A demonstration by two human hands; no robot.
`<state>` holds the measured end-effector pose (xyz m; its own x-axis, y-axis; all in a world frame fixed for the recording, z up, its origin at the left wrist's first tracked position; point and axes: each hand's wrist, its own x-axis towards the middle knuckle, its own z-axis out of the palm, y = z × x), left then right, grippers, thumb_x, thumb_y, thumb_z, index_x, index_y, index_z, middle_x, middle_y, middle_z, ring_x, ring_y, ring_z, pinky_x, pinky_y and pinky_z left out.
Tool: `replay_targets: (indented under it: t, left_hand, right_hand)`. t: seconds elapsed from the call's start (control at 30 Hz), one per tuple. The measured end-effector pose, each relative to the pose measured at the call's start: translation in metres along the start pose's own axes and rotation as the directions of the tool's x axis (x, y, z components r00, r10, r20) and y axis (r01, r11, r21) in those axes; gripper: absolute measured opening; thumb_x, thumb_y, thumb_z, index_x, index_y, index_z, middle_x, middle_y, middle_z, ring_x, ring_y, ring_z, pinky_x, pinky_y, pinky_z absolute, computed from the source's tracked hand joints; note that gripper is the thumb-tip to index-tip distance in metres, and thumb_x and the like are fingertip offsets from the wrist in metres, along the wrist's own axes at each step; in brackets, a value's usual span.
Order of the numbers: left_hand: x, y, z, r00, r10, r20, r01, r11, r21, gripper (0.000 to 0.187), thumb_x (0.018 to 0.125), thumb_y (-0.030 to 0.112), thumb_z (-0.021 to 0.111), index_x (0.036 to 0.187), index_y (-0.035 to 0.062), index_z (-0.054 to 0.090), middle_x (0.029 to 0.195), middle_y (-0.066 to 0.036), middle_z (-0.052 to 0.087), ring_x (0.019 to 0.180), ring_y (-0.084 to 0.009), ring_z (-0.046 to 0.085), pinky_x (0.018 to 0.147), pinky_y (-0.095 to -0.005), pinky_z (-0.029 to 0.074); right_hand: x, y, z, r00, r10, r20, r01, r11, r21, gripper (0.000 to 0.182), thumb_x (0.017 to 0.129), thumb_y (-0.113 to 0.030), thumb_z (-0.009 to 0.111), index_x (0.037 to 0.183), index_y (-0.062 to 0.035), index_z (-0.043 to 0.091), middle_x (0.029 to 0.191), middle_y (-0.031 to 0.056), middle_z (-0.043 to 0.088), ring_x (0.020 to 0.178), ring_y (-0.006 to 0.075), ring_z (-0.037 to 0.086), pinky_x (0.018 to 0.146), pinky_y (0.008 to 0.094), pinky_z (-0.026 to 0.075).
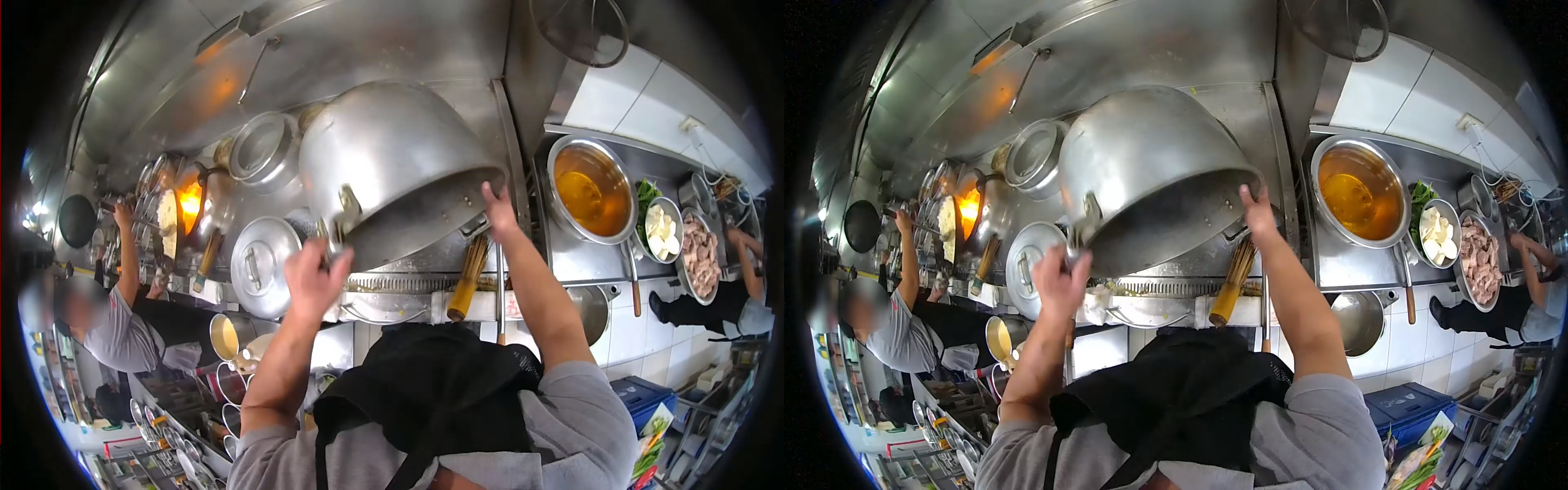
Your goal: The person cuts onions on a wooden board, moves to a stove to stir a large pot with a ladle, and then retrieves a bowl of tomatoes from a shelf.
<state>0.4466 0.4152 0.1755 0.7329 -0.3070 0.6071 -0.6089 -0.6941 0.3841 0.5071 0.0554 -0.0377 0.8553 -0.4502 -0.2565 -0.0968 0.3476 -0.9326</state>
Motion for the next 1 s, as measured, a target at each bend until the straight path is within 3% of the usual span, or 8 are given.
replay_targets:
  t: [0.07,0.13,0.2,0.27,0.4,0.53,0.57,1.0]
  left_hand:
    - [0.037,-0.002,-0.003,0.971,-0.229,-0.061,0.228,0.973,-0.025,0.027,0.083,0.021,0.078,0.091,-0.0017,0.065,0.067,-0.018,0.060,0.054,-0.0267,0.058,0.054,-0.0359,0.046]
    - [0.085,-0.056,0.002,0.975,-0.090,-0.203,0.067,0.991,-0.117,0.024,0.088,0.021,0.073,0.091,-0.0023,0.067,0.065,-0.013,0.062,0.052,-0.0184,0.054,0.053,-0.0322,0.043]
    - [0.127,-0.094,-0.002,0.887,-0.462,-0.008,0.421,0.815,-0.399,0.022,0.090,0.020,0.072,0.087,-0.0008,0.067,0.065,-0.006,0.061,0.052,-0.0117,0.052,0.049,-0.0281,0.039]
    - [0.152,-0.085,-0.002,0.874,-0.487,0.005,0.413,0.735,-0.538,0.021,0.090,0.020,0.072,0.085,-0.0002,0.066,0.065,-0.003,0.061,0.051,-0.0097,0.050,0.048,-0.0263,0.037]
    - [0.209,-0.078,-0.031,0.890,-0.454,0.048,0.324,0.554,-0.767,0.021,0.092,0.019,0.071,0.082,0.0014,0.065,0.066,-0.001,0.059,0.051,-0.0067,0.047,0.045,-0.0227,0.033]
    - [0.255,-0.081,-0.062,0.868,-0.490,0.080,0.361,0.513,-0.779,0.022,0.094,0.020,0.068,0.084,0.0011,0.064,0.066,-0.001,0.058,0.053,-0.0079,0.047,0.047,-0.0241,0.033]
    - [0.261,-0.084,-0.064,0.868,-0.486,0.105,0.353,0.454,-0.818,0.022,0.095,0.021,0.067,0.084,0.0015,0.063,0.066,-0.002,0.057,0.054,-0.0087,0.047,0.048,-0.0245,0.034]
    - [0.149,-0.159,0.027,0.745,-0.626,0.231,0.348,0.068,-0.935,0.032,0.103,0.032,0.057,0.088,0.0034,0.059,0.064,-0.002,0.050,0.049,-0.0120,0.041,0.044,-0.0273,0.032]
  right_hand:
    - [-0.021,-0.041,0.001,0.986,0.031,0.166,0.001,0.981,-0.193,0.088,0.095,-0.035,0.068,0.158,-0.0027,0.016,0.157,0.0241,0.033,0.147,0.0340,0.029,0.119,0.0425,0.026]
    - [-0.028,-0.064,-0.018,0.981,-0.146,0.127,0.171,0.960,-0.222,0.092,0.091,-0.024,0.073,0.159,-0.0066,0.013,0.156,0.0277,0.031,0.146,0.0370,0.030,0.118,0.0434,0.029]
    - [-0.070,-0.102,-0.046,0.954,-0.257,0.156,0.289,0.927,-0.240,0.089,0.092,-0.023,0.071,0.159,-0.0076,0.016,0.156,0.0265,0.033,0.144,0.0353,0.035,0.117,0.0430,0.030]
    - [-0.107,-0.108,-0.086,0.933,-0.257,0.252,0.318,0.916,-0.244,0.084,0.091,-0.022,0.071,0.158,-0.0066,0.021,0.152,0.0247,0.040,0.141,0.0321,0.041,0.116,0.0426,0.033]
    - [-0.200,-0.011,-0.149,0.955,0.255,0.150,-0.095,0.743,-0.662,0.071,0.089,-0.023,0.070,0.150,-0.0031,0.040,0.127,0.0200,0.064,0.115,0.0278,0.063,0.099,0.0381,0.048]
    - [-0.250,0.097,-0.174,0.944,0.321,0.077,-0.155,0.636,-0.756,0.063,0.090,-0.024,0.068,0.147,-0.0085,0.046,0.114,0.0152,0.069,0.094,0.0235,0.068,0.068,0.0353,0.056]
    - [-0.263,0.107,-0.163,0.968,0.251,-0.019,-0.189,0.675,-0.713,0.060,0.087,-0.021,0.069,0.140,0.0013,0.051,0.106,0.0206,0.071,0.098,0.0283,0.068,0.086,0.0384,0.054]
    - [-0.295,0.081,-0.155,0.991,0.020,-0.131,-0.120,0.555,-0.823,0.060,0.088,-0.023,0.071,0.141,-0.0041,0.049,0.113,0.0245,0.067,0.105,0.0356,0.068,0.090,0.0421,0.053]
